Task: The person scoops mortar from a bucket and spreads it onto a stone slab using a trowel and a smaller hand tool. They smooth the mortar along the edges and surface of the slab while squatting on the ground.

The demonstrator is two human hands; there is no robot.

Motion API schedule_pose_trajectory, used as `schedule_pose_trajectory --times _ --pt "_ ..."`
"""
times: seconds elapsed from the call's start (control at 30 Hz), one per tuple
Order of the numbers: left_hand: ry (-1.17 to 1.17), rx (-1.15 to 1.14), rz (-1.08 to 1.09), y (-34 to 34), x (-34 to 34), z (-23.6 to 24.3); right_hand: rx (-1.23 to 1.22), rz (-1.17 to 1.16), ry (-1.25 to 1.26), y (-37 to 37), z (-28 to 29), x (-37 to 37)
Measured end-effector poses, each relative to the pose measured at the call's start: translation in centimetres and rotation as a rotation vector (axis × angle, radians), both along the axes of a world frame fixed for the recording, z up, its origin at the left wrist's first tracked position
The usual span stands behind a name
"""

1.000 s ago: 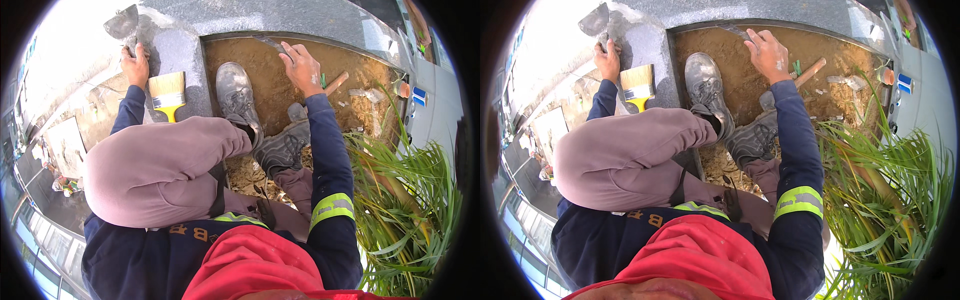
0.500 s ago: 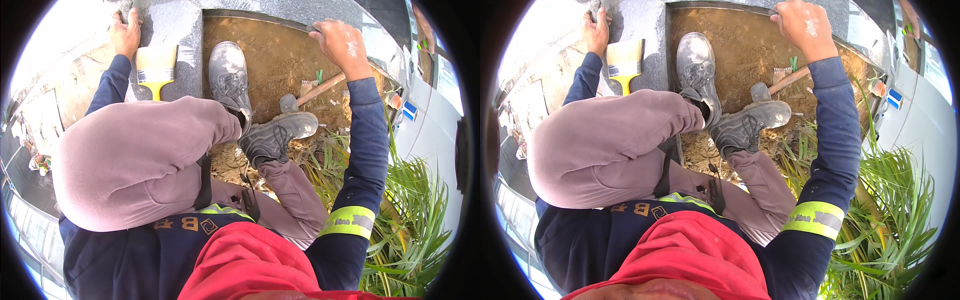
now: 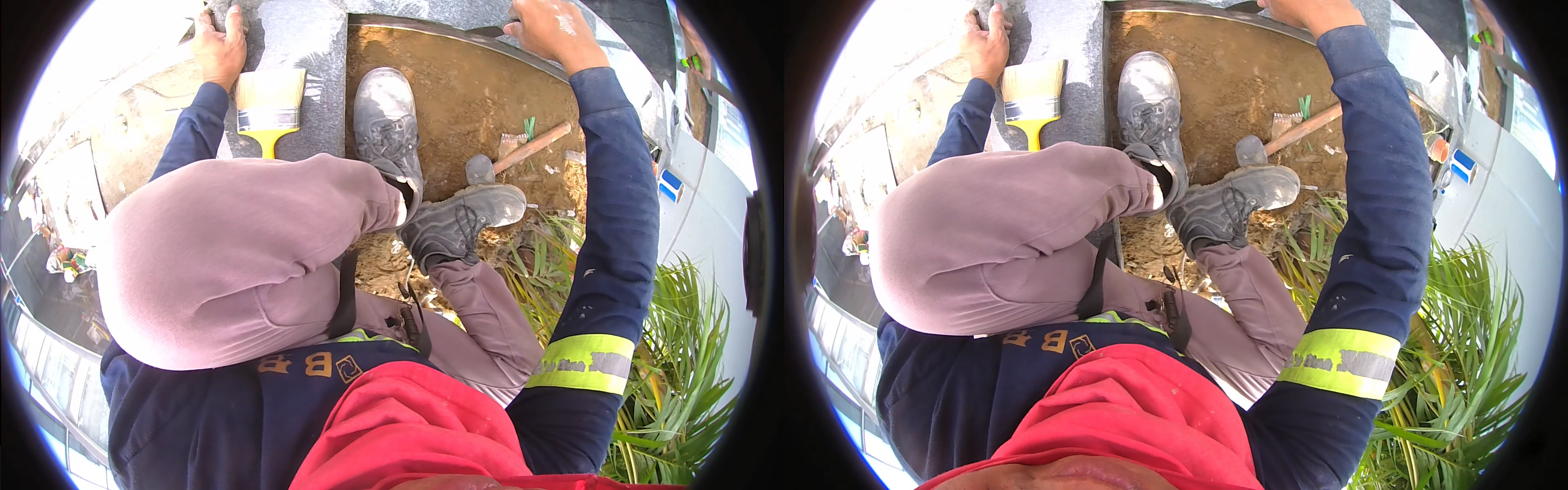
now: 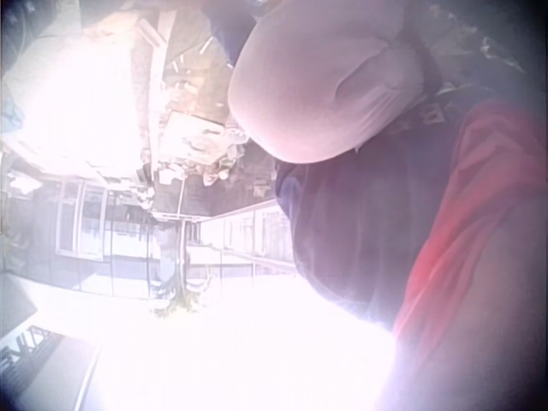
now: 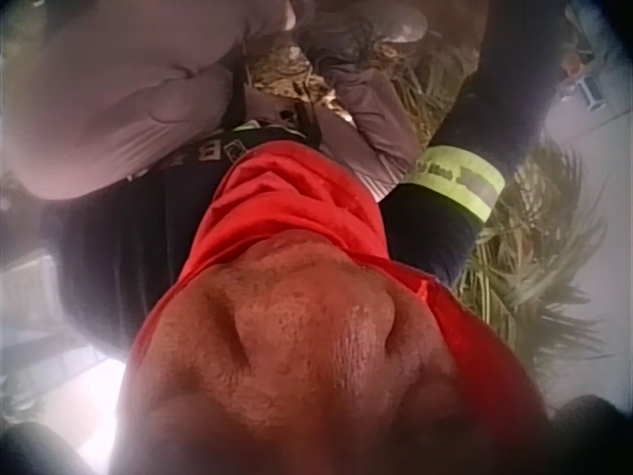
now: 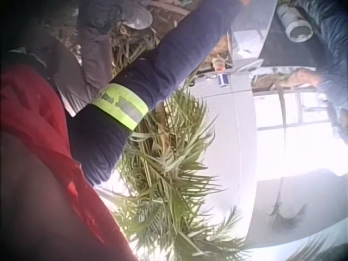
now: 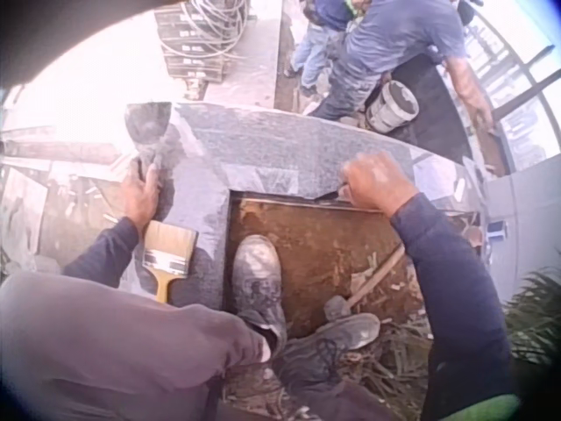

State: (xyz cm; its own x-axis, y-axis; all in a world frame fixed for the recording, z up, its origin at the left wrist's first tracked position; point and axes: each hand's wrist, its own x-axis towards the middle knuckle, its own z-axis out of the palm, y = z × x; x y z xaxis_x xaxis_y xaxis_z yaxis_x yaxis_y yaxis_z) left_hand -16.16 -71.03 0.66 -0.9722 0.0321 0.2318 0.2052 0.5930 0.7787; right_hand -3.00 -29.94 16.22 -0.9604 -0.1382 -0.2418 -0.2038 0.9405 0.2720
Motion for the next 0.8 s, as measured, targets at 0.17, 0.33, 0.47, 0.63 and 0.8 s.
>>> schedule_pose_trajectory --times 0.17,0.33,0.47,0.63,0.8 --pt "-0.044 -0.013 0.017 0.3 0.2 0.3 -0.072 0.017 0.027 0.9 0.4 -0.1" --pt "-0.004 0.003 0.013 -0.1 0.0 -0.5 0.031 -0.139 -0.114 -0.4 2.5 0.4" --pt "0.007 -0.106 -0.033 -0.8 -1.0 -1.9 0.003 -0.098 -0.117 1.8 -0.7 1.0" --pt "0.01 0.045 -0.016 0.0 -0.1 -0.8 -0.006 -0.176 -0.091 2.8 -0.5 1.2" --pt "0.002 0.065 -0.033 0.1 -0.1 -0.5 -0.054 -0.204 -0.081 2.8 0.2 1.9"
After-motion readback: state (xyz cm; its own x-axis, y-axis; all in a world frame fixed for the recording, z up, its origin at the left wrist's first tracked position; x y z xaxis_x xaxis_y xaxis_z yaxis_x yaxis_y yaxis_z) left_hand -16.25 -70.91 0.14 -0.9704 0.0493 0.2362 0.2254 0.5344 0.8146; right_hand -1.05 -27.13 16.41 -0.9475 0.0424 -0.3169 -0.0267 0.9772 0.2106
